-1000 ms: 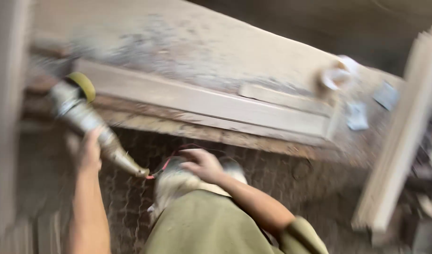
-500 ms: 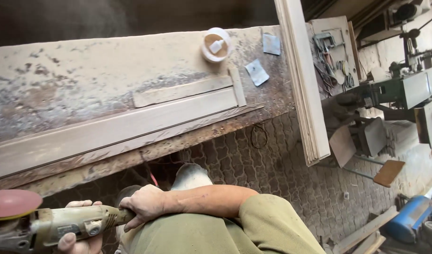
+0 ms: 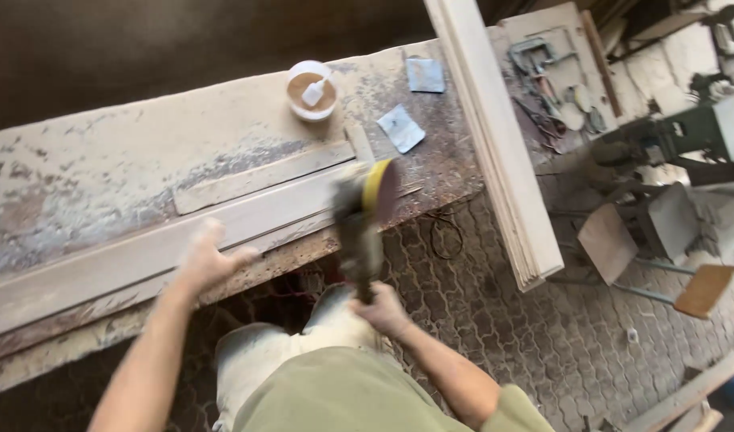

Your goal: The recorder uses a power sander to smooth a wooden board, then applies glue or wood filler to cracks and sands them manually.

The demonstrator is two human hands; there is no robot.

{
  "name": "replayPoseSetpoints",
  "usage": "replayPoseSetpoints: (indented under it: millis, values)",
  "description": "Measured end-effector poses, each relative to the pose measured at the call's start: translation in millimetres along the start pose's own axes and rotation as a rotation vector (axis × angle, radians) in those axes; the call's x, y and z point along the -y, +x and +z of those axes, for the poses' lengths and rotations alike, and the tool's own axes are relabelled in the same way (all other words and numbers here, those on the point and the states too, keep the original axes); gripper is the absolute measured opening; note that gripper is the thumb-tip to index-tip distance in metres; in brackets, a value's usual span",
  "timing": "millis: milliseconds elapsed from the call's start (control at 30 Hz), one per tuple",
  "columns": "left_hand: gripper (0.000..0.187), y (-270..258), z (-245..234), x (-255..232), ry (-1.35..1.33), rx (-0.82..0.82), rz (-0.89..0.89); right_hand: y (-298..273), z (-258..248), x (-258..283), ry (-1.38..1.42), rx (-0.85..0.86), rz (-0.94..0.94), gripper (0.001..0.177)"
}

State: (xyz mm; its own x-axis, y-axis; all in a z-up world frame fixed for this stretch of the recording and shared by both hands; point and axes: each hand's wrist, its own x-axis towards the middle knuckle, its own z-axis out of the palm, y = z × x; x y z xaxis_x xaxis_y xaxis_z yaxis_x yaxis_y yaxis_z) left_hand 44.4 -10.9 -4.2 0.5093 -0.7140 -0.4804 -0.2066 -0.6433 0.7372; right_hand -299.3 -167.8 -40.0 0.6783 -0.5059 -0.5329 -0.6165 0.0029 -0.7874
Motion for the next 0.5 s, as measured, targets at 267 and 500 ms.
replayPoseSetpoints:
  millis: [267,500]
  values:
    - [0.093,60,-81,139,0.878,-0.072,-0.373,53,-142,-123,-0.018,-0.594,0.325,0.024]
    - [0.094,46,-88,109,0.842,0.202,-0.581,127,-198,-126,-0.245,-0.414,0.617,0.046]
